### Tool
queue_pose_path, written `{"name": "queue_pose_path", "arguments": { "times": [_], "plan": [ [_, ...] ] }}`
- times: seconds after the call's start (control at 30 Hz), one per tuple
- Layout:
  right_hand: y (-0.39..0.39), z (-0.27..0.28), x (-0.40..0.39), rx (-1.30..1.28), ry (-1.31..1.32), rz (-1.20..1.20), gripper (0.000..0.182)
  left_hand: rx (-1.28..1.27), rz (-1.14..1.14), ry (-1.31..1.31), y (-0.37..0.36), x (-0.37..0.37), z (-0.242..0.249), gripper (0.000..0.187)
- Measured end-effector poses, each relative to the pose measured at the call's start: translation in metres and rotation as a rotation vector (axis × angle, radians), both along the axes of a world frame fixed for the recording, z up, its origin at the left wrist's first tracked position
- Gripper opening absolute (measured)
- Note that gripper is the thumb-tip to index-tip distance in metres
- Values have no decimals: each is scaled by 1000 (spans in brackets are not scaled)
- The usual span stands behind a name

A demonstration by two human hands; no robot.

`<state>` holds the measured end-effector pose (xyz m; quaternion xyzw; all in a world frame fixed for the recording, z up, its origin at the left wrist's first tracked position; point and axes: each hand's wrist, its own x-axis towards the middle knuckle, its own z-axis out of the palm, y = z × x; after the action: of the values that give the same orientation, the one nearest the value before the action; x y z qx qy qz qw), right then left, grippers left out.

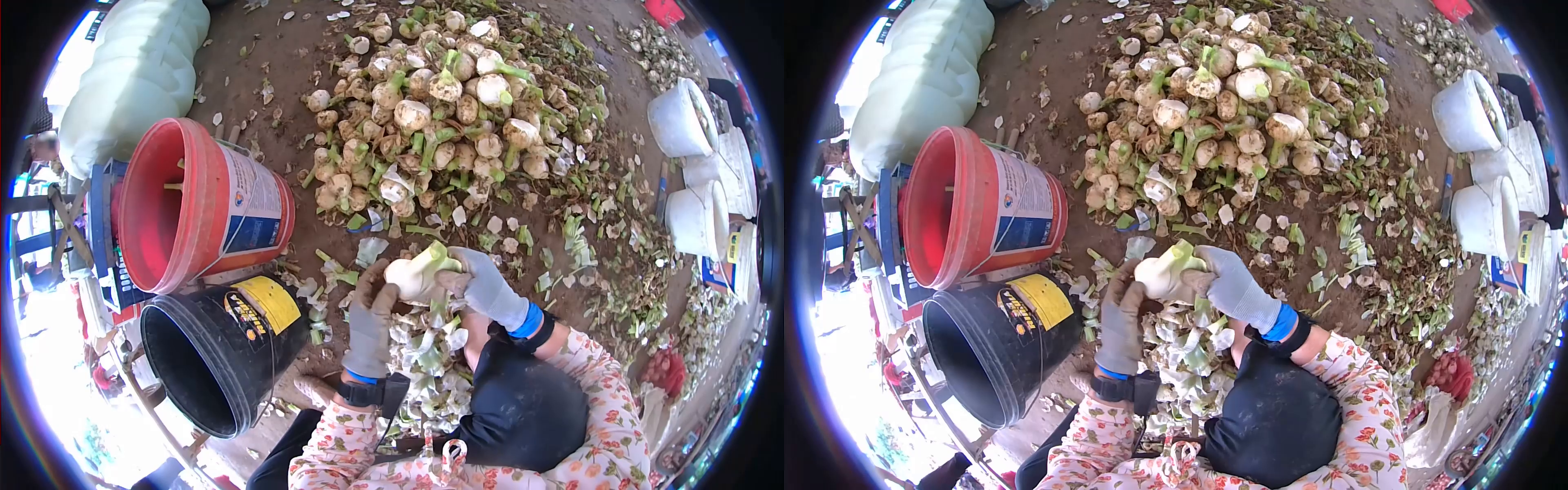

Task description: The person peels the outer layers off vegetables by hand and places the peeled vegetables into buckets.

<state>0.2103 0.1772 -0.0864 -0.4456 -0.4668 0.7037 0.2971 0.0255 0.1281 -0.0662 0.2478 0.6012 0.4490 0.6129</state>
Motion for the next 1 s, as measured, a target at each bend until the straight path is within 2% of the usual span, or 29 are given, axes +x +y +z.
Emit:
{"name": "queue_pose_path", "arguments": {
  "times": [0.07, 0.13, 0.2, 0.23, 0.27, 0.33, 0.37, 0.4, 0.47, 0.53, 0.57, 0.6, 0.63, 0.67, 0.7, 0.73, 0.77, 0.8, 0.83, 0.87, 0.93, 0.97, 1.0],
  "plan": [
    [1, 9, 1, -85, 14, 12, 14, -42, -19, -80, 5, -9, 8, 43],
    [0, 10, 0, -98, -9, 31, 13, -87, -55, -13, 9, -10, 20, 42],
    [-7, -9, -1, 169, -94, 68, 12, -139, -103, 101, 11, -9, 28, 44],
    [-9, -14, -4, 338, -110, 51, 12, 117, -168, 326, -1, -15, -5, 48],
    [-8, -9, -7, 506, -124, 34, 12, 86, -159, 271, -1, -14, -2, 49],
    [-7, 11, -3, 168, 56, 50, 10, 28, -138, 165, 2, -14, 10, 52],
    [-6, 19, 0, -36, 148, 38, 10, -173, -126, -109, 10, -21, 24, 59],
    [-6, 22, 3, -240, 236, 29, 10, -166, -107, -226, 10, -21, 25, 62],
    [-6, 22, 2, -153, 215, 72, 14, -146, -65, -460, 11, -20, 27, 68],
    [-8, 19, 1, -62, 127, 168, 18, -75, -98, -310, 8, -15, 23, 66],
    [-8, 20, 2, -125, 104, 296, 19, -64, -93, -229, 6, -10, 12, 64],
    [-8, 22, 1, -98, 109, 274, 21, -49, -87, -148, 4, -8, 3, 62],
    [-8, 24, 1, -69, 114, 251, 22, -99, -68, -181, 4, -8, 3, 53],
    [-7, 25, 1, -38, 118, 229, 23, -132, 46, -324, 3, -7, 4, 51],
    [-8, 17, 1, -244, 337, 93, 33, -165, 161, -466, 2, -7, 6, 51],
    [-7, 11, 3, -315, 469, 22, 41, -199, 279, -607, -1, -7, 8, 52],
    [-10, 0, 12, 237, 302, 37, 43, -70, -8, -879, 0, -26, -4, 61],
    [-16, -11, 16, 254, 314, 56, 45, 67, -58, -1103, -5, -30, -17, 59],
    [-18, -12, 17, 271, 326, 75, 47, 101, -80, -645, -8, -31, -15, 58],
    [-21, -13, 15, -251, 507, 101, 48, 126, -98, -188, -10, -31, -13, 57],
    [-12, 3, 20, 265, 218, 361, 46, -99, 235, -704, 0, -24, -21, 54],
    [-6, 17, 17, 74, 526, 278, 47, -119, 318, -605, 0, -16, -15, 53],
    [-2, 28, 19, -5, 626, 197, 46, -133, 320, -695, 0, -20, -17, 52]
  ]
}}
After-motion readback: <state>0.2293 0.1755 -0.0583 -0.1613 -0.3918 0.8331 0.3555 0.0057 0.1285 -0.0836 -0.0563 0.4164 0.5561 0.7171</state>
